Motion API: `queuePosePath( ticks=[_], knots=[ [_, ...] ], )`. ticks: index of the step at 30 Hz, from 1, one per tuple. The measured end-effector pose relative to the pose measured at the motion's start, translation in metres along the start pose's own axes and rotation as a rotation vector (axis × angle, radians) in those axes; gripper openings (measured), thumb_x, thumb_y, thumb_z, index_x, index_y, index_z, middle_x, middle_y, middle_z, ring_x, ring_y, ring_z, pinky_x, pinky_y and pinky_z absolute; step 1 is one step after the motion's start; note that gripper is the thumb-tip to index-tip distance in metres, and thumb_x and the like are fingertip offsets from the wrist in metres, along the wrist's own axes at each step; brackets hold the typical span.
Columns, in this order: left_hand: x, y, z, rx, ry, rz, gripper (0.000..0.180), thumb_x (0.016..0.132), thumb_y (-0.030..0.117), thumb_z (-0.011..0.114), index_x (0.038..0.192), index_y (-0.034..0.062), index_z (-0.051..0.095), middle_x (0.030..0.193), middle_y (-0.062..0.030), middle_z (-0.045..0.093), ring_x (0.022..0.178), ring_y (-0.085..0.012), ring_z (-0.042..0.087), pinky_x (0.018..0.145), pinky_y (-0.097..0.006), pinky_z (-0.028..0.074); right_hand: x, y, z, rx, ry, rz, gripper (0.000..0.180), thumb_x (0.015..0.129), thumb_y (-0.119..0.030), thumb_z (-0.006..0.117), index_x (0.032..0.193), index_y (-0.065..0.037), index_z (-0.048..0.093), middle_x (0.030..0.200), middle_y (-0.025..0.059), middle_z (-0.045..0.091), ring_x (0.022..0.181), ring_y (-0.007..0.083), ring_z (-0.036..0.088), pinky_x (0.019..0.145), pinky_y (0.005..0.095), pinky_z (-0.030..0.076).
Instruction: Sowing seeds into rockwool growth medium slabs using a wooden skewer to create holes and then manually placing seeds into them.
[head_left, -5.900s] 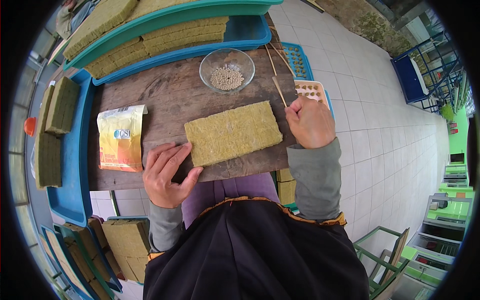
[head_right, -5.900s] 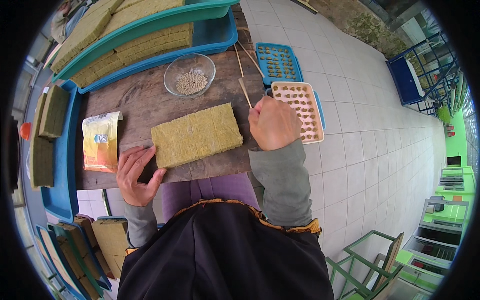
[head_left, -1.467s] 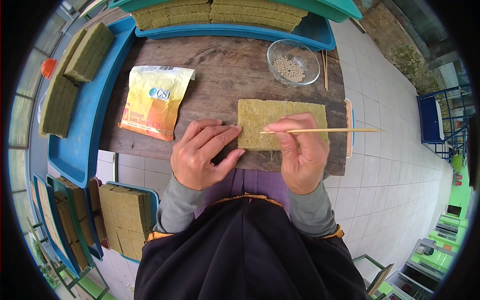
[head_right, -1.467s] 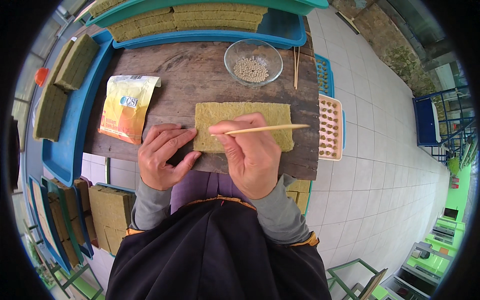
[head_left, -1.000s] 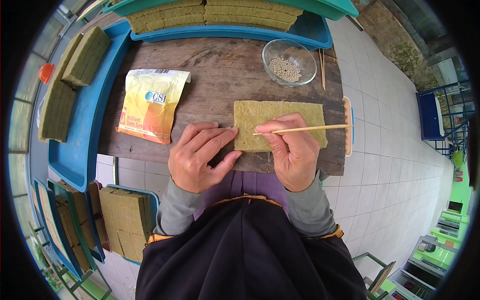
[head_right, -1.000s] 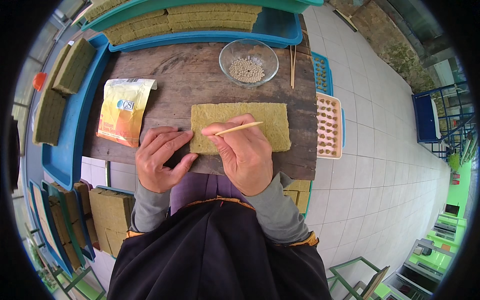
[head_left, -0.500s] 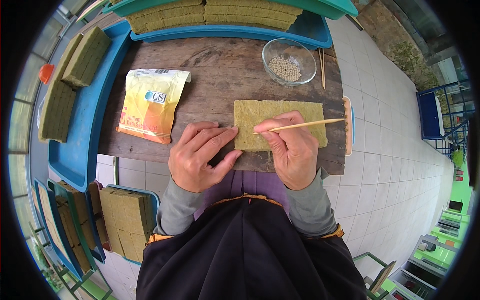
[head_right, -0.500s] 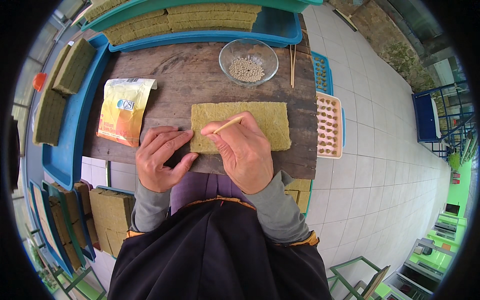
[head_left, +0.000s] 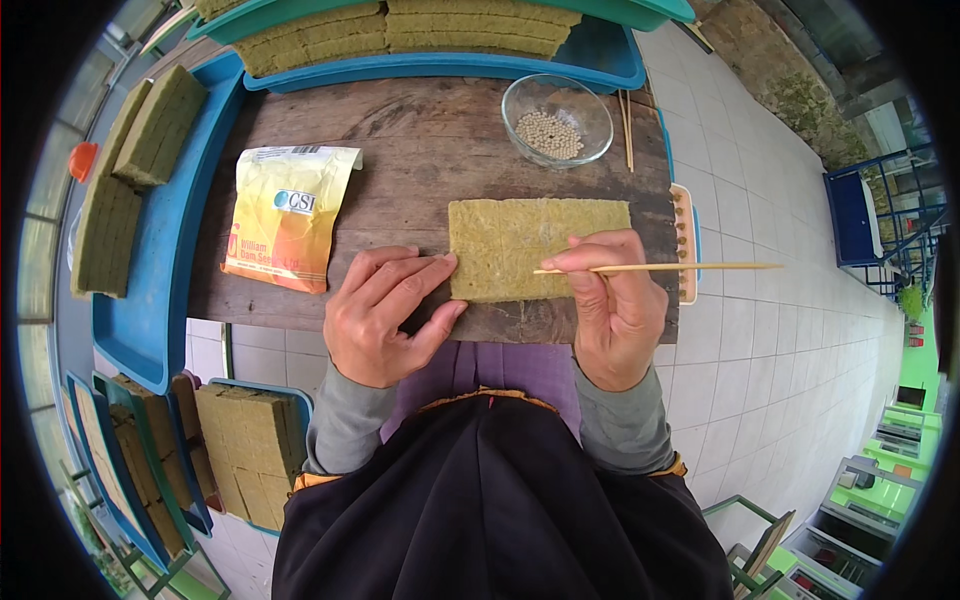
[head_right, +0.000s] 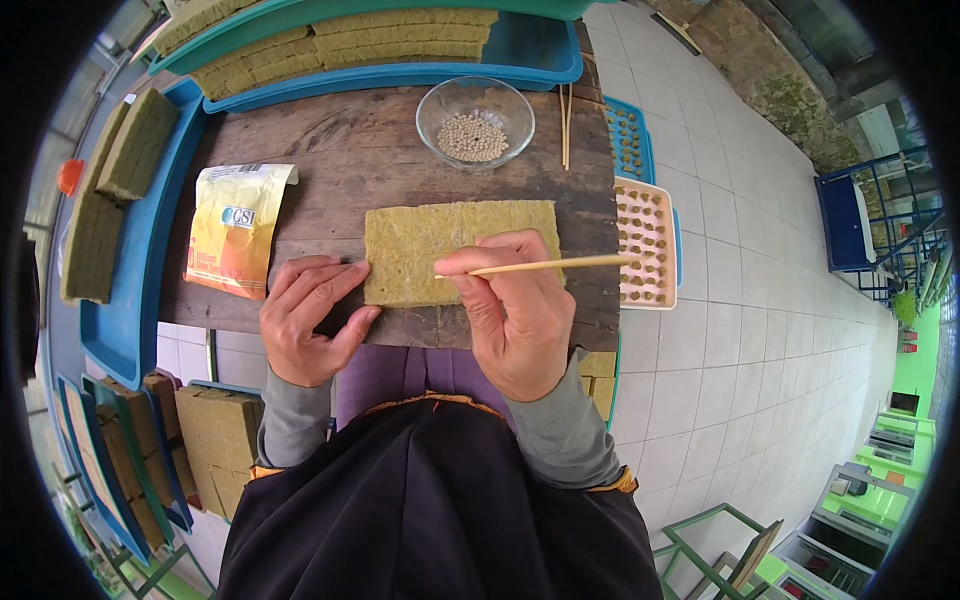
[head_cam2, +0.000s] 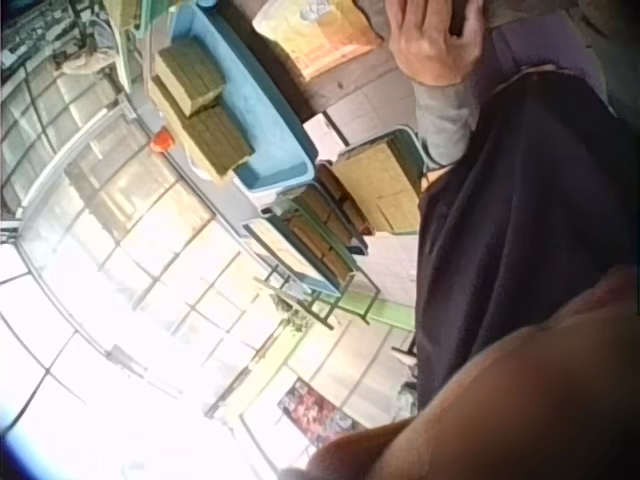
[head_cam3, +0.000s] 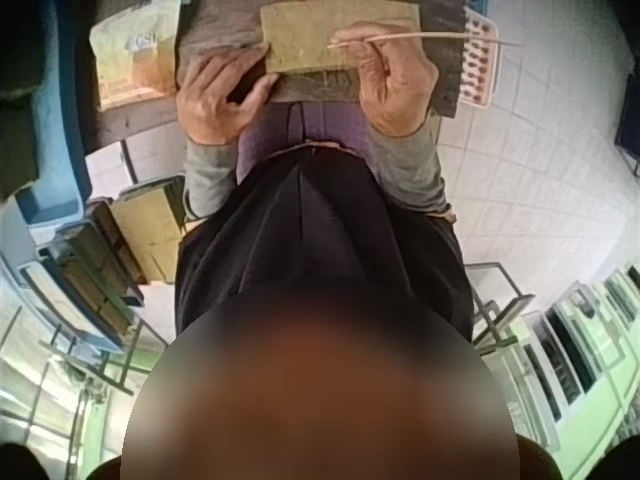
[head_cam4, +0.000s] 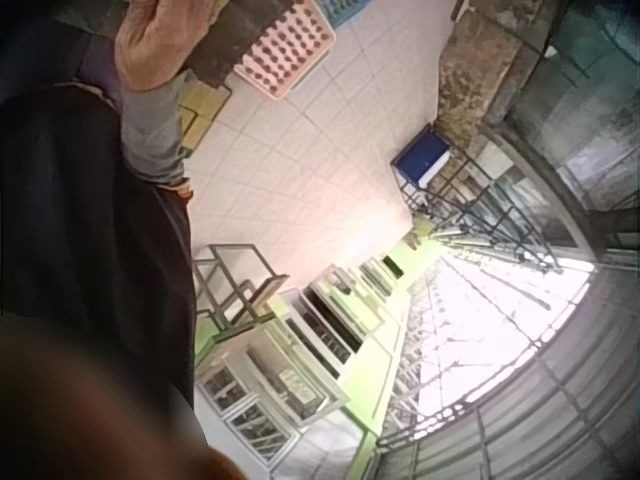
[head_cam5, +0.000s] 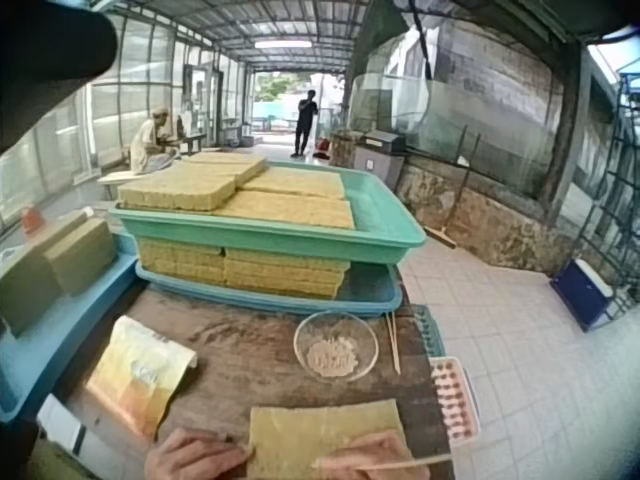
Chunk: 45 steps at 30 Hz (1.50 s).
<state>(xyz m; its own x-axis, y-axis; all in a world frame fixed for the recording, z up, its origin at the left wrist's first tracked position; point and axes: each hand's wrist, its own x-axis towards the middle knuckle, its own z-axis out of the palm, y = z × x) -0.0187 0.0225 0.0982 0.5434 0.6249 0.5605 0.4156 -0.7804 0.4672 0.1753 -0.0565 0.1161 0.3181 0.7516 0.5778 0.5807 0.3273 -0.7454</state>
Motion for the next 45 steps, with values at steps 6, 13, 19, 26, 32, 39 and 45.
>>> queuePosePath(
  ticks=[6, 13, 19, 26, 32, 39, 45],
  knots=[
    [0.002, -0.001, 0.002, 0.025, 0.006, 0.021, 0.04, 0.062, 0.013, 0.082, 0.101, 0.007, 0.074, 0.093, -0.0045, 0.071, 0.09, -0.0244, 0.063, 0.077, -0.033, 0.053, -0.003, 0.006, 0.002, -0.023, -0.069, -0.027, 0.01, 0.083, -0.003, 0.069, 0.092, -0.006, 0.069, 0.082, 0.0059, 0.065, 0.078, 0.0247, 0.059, 0.066, 0.0329, 0.049],
    [0.001, 0.0, 0.001, 0.032, 0.008, 0.023, 0.04, 0.062, 0.013, 0.083, 0.1, 0.0059, 0.073, 0.092, -0.005, 0.071, 0.089, -0.0246, 0.063, 0.076, -0.034, 0.053, -0.003, 0.007, 0.002, -0.06, -0.108, -0.088, 0.009, 0.083, -0.005, 0.069, 0.092, -0.006, 0.068, 0.082, 0.0056, 0.066, 0.078, 0.0265, 0.058, 0.067, 0.0343, 0.049],
    [0.001, 0.0, 0.001, 0.031, 0.001, 0.019, 0.039, 0.062, 0.013, 0.082, 0.1, 0.006, 0.073, 0.092, -0.0052, 0.071, 0.089, -0.0244, 0.063, 0.076, -0.034, 0.053, -0.002, 0.003, 0.0, -0.083, -0.167, -0.058, 0.009, 0.084, -0.005, 0.069, 0.092, -0.005, 0.067, 0.083, 0.0064, 0.067, 0.079, 0.0267, 0.059, 0.067, 0.034, 0.049],
    [0.0, -0.001, 0.002, 0.036, 0.005, 0.013, 0.04, 0.062, 0.013, 0.083, 0.1, 0.0066, 0.074, 0.091, -0.0053, 0.071, 0.089, -0.0244, 0.063, 0.076, -0.033, 0.054, 0.001, 0.002, -0.004, -0.024, -0.015, 0.048, 0.008, 0.083, -0.003, 0.069, 0.091, -0.005, 0.068, 0.084, 0.0071, 0.067, 0.079, 0.0256, 0.06, 0.064, 0.0327, 0.049],
    [0.0, 0.0, 0.002, 0.042, 0.003, 0.018, 0.04, 0.061, 0.013, 0.083, 0.1, 0.0066, 0.074, 0.09, -0.0054, 0.071, 0.088, -0.0243, 0.063, 0.076, -0.033, 0.054, 0.004, 0.009, -0.003, -0.079, -0.043, -0.002, 0.008, 0.084, -0.002, 0.068, 0.091, -0.005, 0.068, 0.084, 0.0079, 0.066, 0.078, 0.0254, 0.06, 0.064, 0.0336, 0.049],
    [0.0, -0.001, 0.002, 0.042, 0.008, 0.02, 0.04, 0.06, 0.014, 0.083, 0.099, 0.0067, 0.074, 0.09, -0.0054, 0.071, 0.088, -0.0244, 0.064, 0.075, -0.033, 0.054, 0.003, 0.01, -0.001, -0.107, -0.053, -0.011, 0.008, 0.083, -0.001, 0.068, 0.09, -0.004, 0.066, 0.086, 0.0051, 0.068, 0.076, 0.0256, 0.057, 0.064, 0.0342, 0.048],
    [0.0, -0.001, 0.002, 0.044, 0.009, 0.014, 0.041, 0.06, 0.013, 0.083, 0.099, 0.0068, 0.074, 0.09, -0.0054, 0.071, 0.087, -0.0244, 0.064, 0.075, -0.033, 0.054, 0.006, 0.011, -0.001, -0.137, -0.082, -0.05, 0.008, 0.082, 0.0, 0.068, 0.089, -0.003, 0.065, 0.087, 0.0049, 0.068, 0.075, 0.0261, 0.055, 0.064, 0.034, 0.048]
  ],
)
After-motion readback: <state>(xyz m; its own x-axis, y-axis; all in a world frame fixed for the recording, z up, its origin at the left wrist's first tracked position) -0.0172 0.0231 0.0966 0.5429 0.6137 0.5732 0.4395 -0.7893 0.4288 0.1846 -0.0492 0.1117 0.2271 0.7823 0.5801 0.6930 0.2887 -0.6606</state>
